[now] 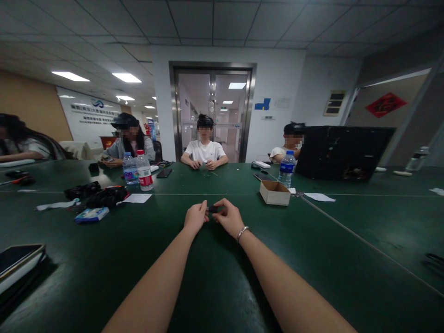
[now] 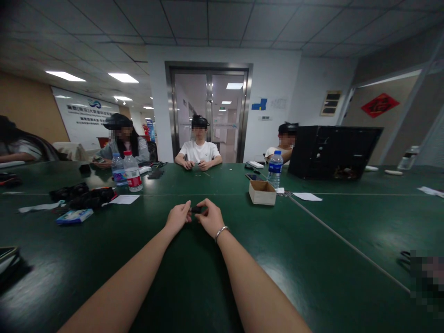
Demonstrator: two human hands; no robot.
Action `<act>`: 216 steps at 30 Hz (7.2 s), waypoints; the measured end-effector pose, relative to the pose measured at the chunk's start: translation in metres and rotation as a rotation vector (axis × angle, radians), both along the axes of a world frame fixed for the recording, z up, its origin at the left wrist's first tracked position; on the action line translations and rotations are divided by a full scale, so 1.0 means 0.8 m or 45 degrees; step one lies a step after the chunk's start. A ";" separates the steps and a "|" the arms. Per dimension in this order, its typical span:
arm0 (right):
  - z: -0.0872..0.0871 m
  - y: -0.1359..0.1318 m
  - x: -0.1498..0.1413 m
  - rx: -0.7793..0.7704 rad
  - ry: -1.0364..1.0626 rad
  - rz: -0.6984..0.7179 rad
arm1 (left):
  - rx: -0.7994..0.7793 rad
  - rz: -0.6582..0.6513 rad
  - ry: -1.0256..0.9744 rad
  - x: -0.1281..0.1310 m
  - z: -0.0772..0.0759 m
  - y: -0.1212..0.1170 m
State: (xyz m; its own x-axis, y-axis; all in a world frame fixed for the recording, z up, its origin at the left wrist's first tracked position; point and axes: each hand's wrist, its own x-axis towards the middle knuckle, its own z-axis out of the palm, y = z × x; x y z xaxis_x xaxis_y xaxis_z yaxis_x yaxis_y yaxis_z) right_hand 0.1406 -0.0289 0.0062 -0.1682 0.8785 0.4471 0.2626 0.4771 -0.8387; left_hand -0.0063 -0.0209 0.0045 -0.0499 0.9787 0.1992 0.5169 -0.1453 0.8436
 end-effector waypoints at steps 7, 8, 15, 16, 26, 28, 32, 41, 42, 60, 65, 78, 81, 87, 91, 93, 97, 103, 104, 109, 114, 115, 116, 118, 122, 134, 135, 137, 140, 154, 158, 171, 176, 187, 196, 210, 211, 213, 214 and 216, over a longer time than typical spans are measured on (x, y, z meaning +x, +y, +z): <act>-0.009 0.013 0.012 -0.234 0.193 0.058 | 0.057 -0.202 -0.190 -0.002 -0.018 0.010; -0.009 0.015 0.013 -0.256 0.195 0.068 | 0.066 -0.212 -0.205 -0.003 -0.018 0.010; -0.008 0.019 0.014 -0.408 0.154 0.069 | 0.080 -0.294 -0.232 -0.006 -0.015 0.008; -0.007 0.018 0.014 -0.415 0.138 0.069 | 0.073 -0.292 -0.215 -0.006 -0.015 0.008; -0.005 0.011 0.012 -0.353 0.093 0.151 | -0.001 -0.134 0.022 -0.013 -0.012 0.010; -0.006 0.010 0.010 -0.296 0.079 0.142 | -0.020 -0.122 0.011 -0.013 -0.011 0.010; -0.004 0.005 0.009 -0.233 0.069 0.135 | -0.048 -0.118 -0.021 -0.013 -0.009 0.009; 0.003 0.001 0.011 -0.248 0.110 0.170 | -0.057 -0.141 -0.026 -0.014 -0.014 0.018; 0.003 0.001 0.012 -0.255 0.119 0.178 | -0.062 -0.139 -0.024 -0.014 -0.014 0.018; -0.011 0.021 0.017 -0.392 0.179 0.134 | 0.045 -0.290 -0.243 -0.003 -0.016 0.008; -0.017 0.023 0.013 -0.330 0.189 0.111 | 0.002 -0.212 -0.224 -0.004 -0.018 0.014; -0.008 0.012 0.009 -0.183 0.177 0.038 | -0.083 -0.068 -0.196 0.001 -0.016 0.019; -0.007 0.013 0.009 -0.148 0.144 0.020 | -0.061 -0.046 -0.173 0.000 -0.016 0.018; -0.009 0.016 0.011 -0.157 0.162 0.047 | -0.022 -0.017 -0.038 -0.003 -0.006 0.009; -0.010 0.017 0.013 -0.211 0.187 0.093 | -0.019 -0.006 0.022 -0.002 0.001 0.004; -0.010 0.017 0.014 -0.231 0.203 0.114 | -0.024 -0.001 0.035 -0.002 0.002 0.003; -0.008 0.016 0.015 -0.237 0.217 0.127 | -0.033 0.013 0.049 -0.001 0.001 0.004; -0.007 0.015 0.015 -0.281 0.264 0.182 | -0.055 0.007 0.088 -0.003 0.001 0.009; -0.008 0.016 0.016 -0.287 0.275 0.189 | -0.061 0.005 0.100 -0.003 0.002 0.009; -0.016 0.023 0.020 -0.314 0.344 0.250 | -0.071 0.000 0.151 -0.003 0.004 0.010; -0.019 0.027 0.021 -0.346 0.378 0.268 | -0.104 -0.014 0.131 -0.002 0.005 0.008; -0.019 0.026 0.021 -0.345 0.382 0.272 | -0.102 -0.014 0.134 -0.002 0.005 0.007; -0.018 0.026 0.021 -0.344 0.384 0.280 | -0.096 -0.015 0.142 -0.002 0.005 0.006; -0.016 0.024 0.022 -0.346 0.391 0.309 | -0.066 -0.018 0.167 -0.001 0.005 0.003; -0.015 0.021 0.022 -0.376 0.419 0.348 | 0.019 -0.031 0.166 0.000 0.002 -0.003; -0.015 0.029 0.023 -0.462 0.367 0.228 | 0.161 -0.403 -0.413 -0.007 -0.007 0.003; -0.015 0.029 0.023 -0.468 0.360 0.233 | 0.162 -0.426 -0.448 -0.008 -0.006 0.003; -0.014 0.028 0.024 -0.478 0.350 0.241 | 0.147 -0.458 -0.499 -0.009 -0.003 0.002; -0.012 0.027 0.024 -0.475 0.354 0.241 | 0.095 -0.447 -0.537 -0.008 0.002 -0.003; -0.015 0.027 0.023 -0.421 0.421 0.197 | -0.015 -0.357 -0.385 -0.010 -0.001 0.002; -0.014 0.025 0.024 -0.413 0.408 0.226 | -0.034 -0.358 -0.356 -0.011 -0.006 0.007; -0.011 0.019 0.025 -0.399 0.469 0.349 | 0.033 -0.144 -0.029 -0.010 -0.012 0.009; -0.011 0.019 0.026 -0.417 0.455 0.336 | -0.011 -0.100 -0.008 -0.009 -0.001 0.001; -0.009 0.016 0.023 -0.422 0.494 0.250 | 0.004 -0.124 -0.134 -0.008 -0.016 0.013; -0.009 0.020 0.023 -0.490 0.584 0.207 | -0.002 -0.310 -0.304 -0.006 -0.001 0.004; -0.016 0.028 0.027 -0.467 0.552 0.199 | 0.002 -0.380 -0.407 -0.008 0.004 -0.004; -0.017 0.030 0.028 -0.455 0.525 0.189 | -0.012 -0.381 -0.403 -0.009 0.003 -0.003; -0.020 0.032 0.029 -0.436 0.478 0.183 | -0.040 -0.388 -0.389 -0.009 0.002 -0.001; -0.020 0.032 0.030 -0.427 0.465 0.183 | -0.052 -0.393 -0.381 -0.010 0.002 -0.001; -0.020 0.031 0.030 -0.417 0.453 0.189 | -0.071 -0.404 -0.362 -0.010 0.004 -0.002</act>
